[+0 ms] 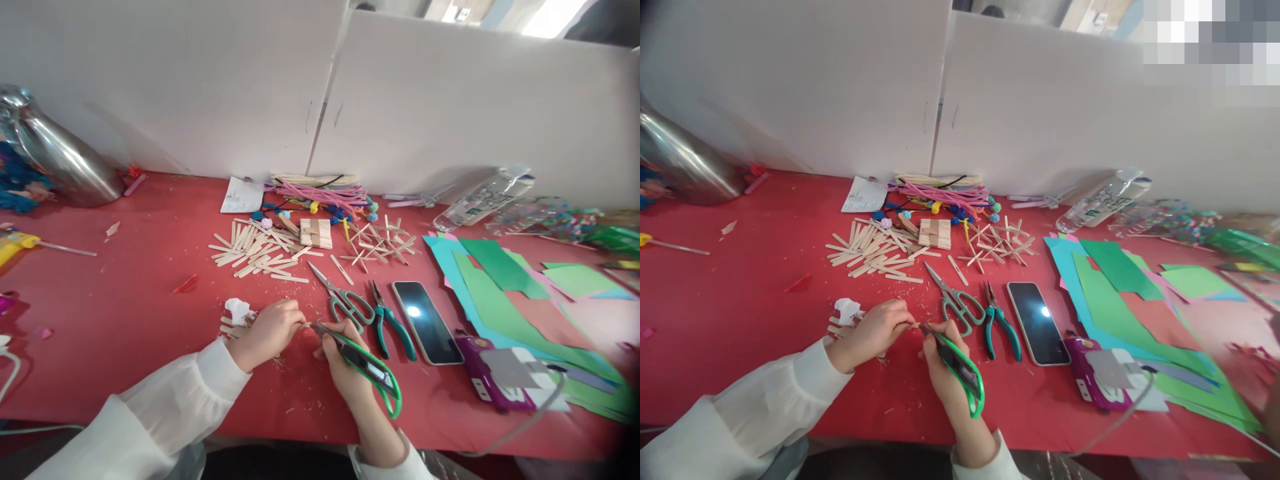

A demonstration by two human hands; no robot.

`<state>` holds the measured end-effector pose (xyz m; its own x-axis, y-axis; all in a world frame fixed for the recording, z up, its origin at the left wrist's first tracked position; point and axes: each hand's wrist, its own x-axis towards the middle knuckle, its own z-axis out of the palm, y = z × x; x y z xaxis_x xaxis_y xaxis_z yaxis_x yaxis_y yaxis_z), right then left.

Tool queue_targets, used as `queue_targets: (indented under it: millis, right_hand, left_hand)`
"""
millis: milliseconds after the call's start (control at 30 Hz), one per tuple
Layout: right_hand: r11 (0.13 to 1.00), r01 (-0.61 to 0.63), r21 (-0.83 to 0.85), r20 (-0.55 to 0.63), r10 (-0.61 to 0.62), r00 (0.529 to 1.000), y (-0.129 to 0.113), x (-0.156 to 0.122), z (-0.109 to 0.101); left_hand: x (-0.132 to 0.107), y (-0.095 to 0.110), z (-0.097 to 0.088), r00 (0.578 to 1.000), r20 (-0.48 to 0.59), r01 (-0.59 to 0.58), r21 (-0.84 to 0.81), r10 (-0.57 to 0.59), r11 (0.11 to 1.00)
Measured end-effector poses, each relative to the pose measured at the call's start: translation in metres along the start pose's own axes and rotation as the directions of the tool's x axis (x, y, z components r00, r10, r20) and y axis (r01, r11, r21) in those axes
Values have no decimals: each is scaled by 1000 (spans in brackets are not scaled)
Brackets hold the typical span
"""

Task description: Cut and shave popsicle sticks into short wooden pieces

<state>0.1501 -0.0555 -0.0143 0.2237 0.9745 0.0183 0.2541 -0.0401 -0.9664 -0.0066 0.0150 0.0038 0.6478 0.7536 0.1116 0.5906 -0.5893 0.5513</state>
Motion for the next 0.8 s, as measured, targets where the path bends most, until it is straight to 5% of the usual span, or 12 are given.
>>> queue_targets:
  millis: [467,800]
  right_hand:
    - [980,95,-174,42,-89,995,-21,5,0]
    - [987,110,-121,4,-111,994,-6,5,-1]
  left_hand:
    - [-1,-1,0,1000,-8,-28,-37,28,999]
    - [0,-1,0,1000,-2,-13,-9,13,1000]
